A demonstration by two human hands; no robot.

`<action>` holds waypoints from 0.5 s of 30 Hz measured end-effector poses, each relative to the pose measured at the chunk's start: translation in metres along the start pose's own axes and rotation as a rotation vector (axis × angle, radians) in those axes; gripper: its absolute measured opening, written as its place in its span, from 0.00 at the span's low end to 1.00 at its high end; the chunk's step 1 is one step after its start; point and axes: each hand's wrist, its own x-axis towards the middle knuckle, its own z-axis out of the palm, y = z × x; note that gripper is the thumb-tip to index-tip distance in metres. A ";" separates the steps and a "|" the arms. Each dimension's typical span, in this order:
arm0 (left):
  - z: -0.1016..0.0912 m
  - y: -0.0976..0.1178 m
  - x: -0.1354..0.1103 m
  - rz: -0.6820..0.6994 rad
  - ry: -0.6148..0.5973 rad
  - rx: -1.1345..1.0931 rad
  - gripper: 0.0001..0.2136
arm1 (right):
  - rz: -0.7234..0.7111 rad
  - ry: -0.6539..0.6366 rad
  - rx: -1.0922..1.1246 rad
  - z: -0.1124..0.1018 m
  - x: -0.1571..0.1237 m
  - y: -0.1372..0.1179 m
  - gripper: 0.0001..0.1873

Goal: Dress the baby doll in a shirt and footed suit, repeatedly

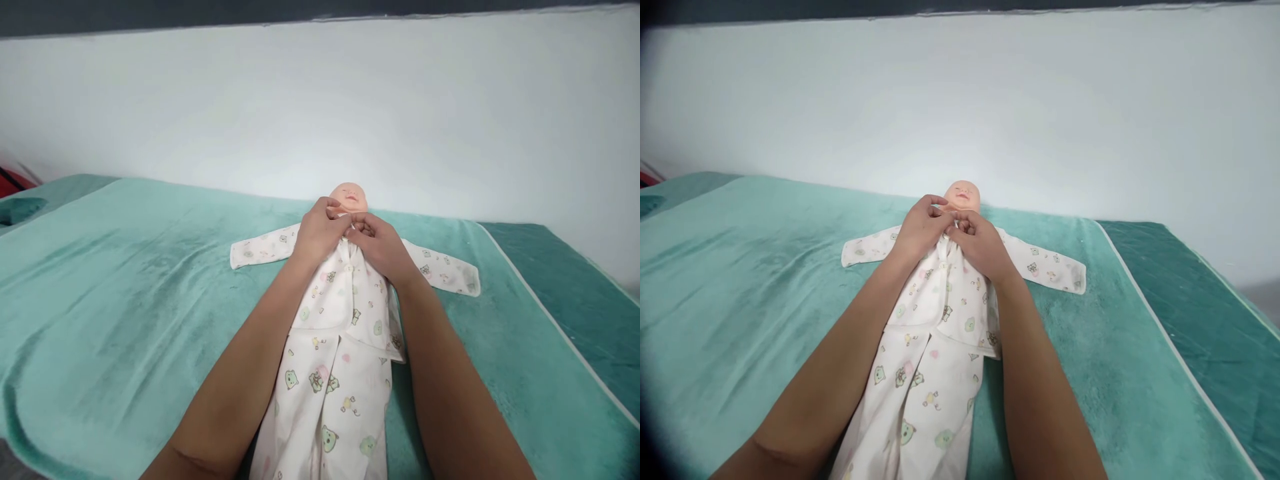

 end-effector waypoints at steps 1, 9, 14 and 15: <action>0.000 0.001 -0.001 0.006 0.000 0.012 0.15 | -0.014 0.001 0.018 0.000 0.000 0.001 0.14; -0.001 0.004 -0.003 -0.006 -0.040 0.057 0.14 | -0.061 0.106 0.023 0.005 0.003 0.005 0.10; -0.003 0.003 -0.002 -0.020 -0.048 -0.007 0.13 | -0.003 0.133 -0.028 0.005 0.005 0.002 0.07; -0.003 0.002 -0.002 -0.018 -0.050 -0.031 0.13 | 0.006 0.133 -0.029 0.006 0.006 0.002 0.07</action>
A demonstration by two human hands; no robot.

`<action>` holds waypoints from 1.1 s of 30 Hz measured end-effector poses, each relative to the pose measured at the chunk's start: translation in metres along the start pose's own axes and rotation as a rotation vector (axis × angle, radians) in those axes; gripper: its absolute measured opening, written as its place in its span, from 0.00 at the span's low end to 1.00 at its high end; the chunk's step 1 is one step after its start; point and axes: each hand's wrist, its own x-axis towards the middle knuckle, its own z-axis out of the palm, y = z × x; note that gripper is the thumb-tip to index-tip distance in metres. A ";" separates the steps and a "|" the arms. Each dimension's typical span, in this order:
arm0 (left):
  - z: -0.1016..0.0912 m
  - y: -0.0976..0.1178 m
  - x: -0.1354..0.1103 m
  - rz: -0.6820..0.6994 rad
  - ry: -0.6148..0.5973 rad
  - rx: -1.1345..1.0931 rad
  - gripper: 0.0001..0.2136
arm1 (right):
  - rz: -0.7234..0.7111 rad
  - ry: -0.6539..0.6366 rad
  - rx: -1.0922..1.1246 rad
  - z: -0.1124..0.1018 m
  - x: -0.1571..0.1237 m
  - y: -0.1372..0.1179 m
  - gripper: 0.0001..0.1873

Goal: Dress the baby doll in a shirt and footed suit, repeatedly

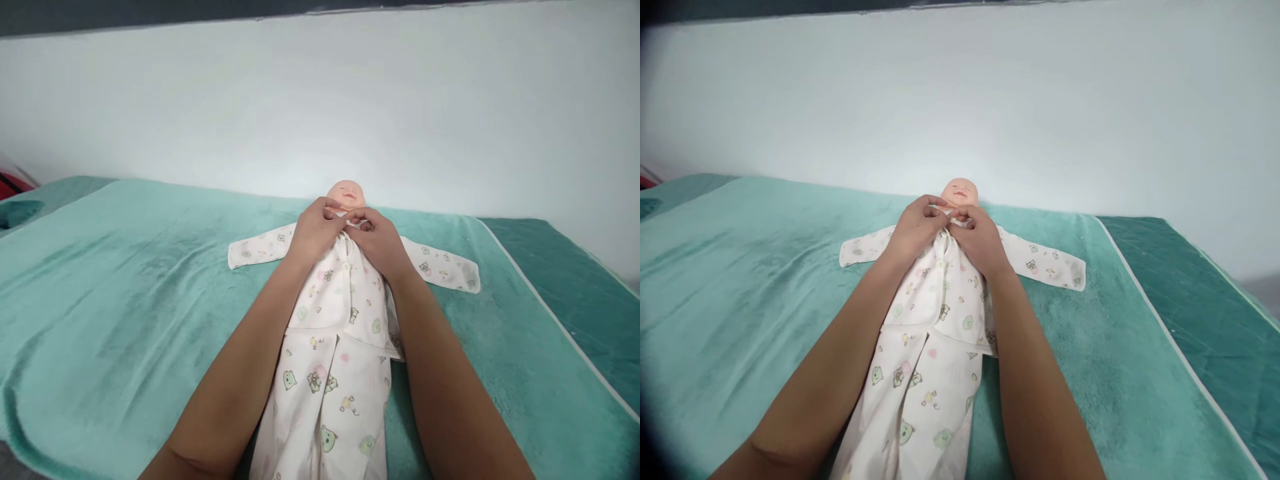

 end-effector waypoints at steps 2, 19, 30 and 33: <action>-0.001 -0.003 0.000 0.001 -0.005 -0.047 0.13 | 0.015 0.005 0.003 0.000 0.000 0.000 0.08; 0.000 -0.007 -0.004 0.118 0.076 0.168 0.09 | -0.099 0.135 -0.087 0.006 -0.012 0.007 0.07; -0.004 -0.018 -0.011 0.217 0.024 0.169 0.18 | -0.144 0.116 -0.191 0.005 -0.013 0.007 0.16; -0.004 -0.022 -0.011 0.247 0.024 0.209 0.18 | -0.158 0.103 -0.220 0.006 -0.017 0.006 0.15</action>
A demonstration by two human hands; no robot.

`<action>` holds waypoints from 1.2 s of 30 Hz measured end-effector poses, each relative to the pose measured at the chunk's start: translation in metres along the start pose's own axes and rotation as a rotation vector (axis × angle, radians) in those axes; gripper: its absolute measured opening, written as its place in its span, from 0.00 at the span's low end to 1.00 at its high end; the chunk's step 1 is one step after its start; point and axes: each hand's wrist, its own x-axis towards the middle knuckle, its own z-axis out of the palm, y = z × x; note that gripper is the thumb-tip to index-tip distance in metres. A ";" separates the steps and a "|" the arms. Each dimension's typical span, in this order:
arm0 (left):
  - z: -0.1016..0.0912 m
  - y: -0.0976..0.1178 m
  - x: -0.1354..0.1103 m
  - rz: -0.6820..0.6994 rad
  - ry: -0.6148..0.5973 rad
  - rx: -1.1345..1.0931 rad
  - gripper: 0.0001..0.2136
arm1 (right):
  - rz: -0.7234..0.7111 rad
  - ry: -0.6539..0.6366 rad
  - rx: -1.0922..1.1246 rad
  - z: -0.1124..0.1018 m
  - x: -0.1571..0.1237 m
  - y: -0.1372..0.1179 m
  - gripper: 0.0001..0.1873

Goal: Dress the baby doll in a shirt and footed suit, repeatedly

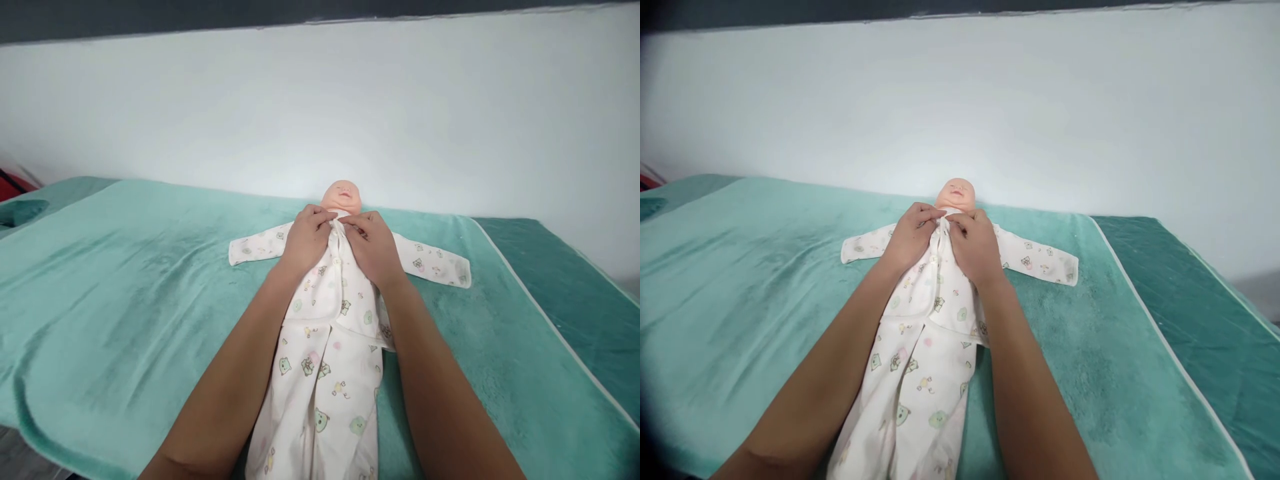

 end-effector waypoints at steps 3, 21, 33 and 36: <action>-0.001 -0.005 -0.006 0.065 -0.005 0.033 0.18 | -0.032 -0.005 -0.067 0.001 -0.010 -0.008 0.17; -0.012 -0.001 -0.042 0.189 0.058 -0.113 0.09 | -0.016 0.082 0.107 0.000 -0.059 -0.021 0.10; -0.014 0.003 -0.045 0.166 0.069 -0.091 0.10 | 0.037 0.119 0.180 0.000 -0.058 -0.020 0.10; -0.014 0.005 -0.045 0.150 0.075 -0.074 0.10 | 0.043 0.118 0.169 0.001 -0.058 -0.020 0.11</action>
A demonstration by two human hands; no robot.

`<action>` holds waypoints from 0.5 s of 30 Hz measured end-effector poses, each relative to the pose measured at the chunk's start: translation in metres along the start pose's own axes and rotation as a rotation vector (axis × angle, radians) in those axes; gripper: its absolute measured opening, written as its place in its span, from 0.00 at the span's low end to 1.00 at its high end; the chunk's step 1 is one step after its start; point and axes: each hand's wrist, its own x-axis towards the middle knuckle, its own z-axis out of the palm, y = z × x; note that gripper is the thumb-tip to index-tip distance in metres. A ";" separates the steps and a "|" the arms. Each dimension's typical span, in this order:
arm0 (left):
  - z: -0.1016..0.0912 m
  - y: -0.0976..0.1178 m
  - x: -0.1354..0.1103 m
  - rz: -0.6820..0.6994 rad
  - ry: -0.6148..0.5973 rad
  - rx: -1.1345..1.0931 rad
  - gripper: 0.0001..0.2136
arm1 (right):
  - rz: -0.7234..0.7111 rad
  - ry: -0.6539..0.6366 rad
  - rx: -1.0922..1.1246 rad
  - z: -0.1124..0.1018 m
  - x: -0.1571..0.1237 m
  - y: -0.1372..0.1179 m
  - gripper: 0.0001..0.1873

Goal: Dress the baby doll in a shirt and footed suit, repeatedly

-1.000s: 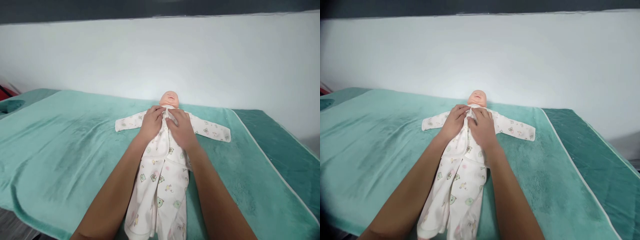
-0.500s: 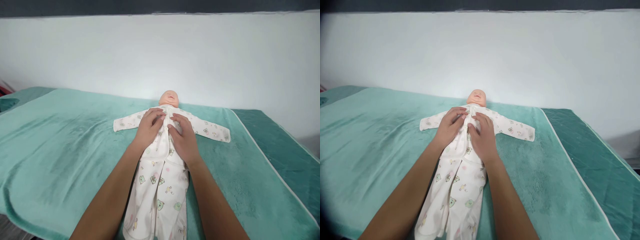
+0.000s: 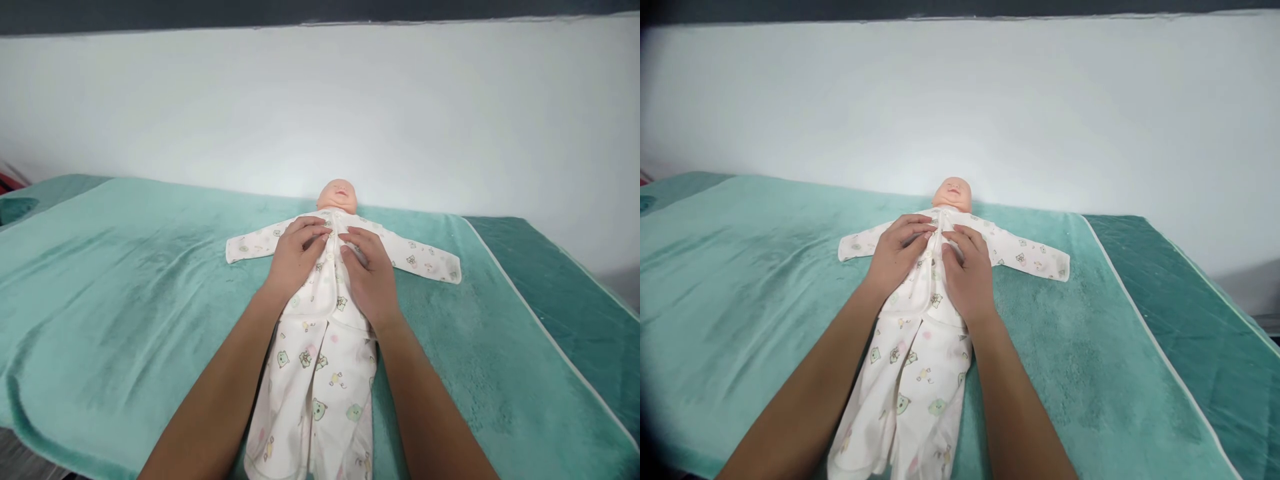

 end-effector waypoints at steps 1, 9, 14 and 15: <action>0.000 0.000 0.000 0.002 -0.001 0.003 0.10 | 0.002 -0.002 0.000 0.000 0.000 0.000 0.12; -0.002 0.002 0.000 0.050 0.001 0.046 0.09 | -0.022 -0.025 -0.056 -0.001 0.000 0.000 0.14; -0.003 0.002 0.000 0.071 -0.003 0.040 0.08 | -0.076 -0.030 -0.061 -0.003 0.001 0.000 0.14; -0.003 0.002 0.000 0.077 -0.004 0.039 0.08 | -0.086 -0.026 -0.054 -0.003 0.001 0.000 0.14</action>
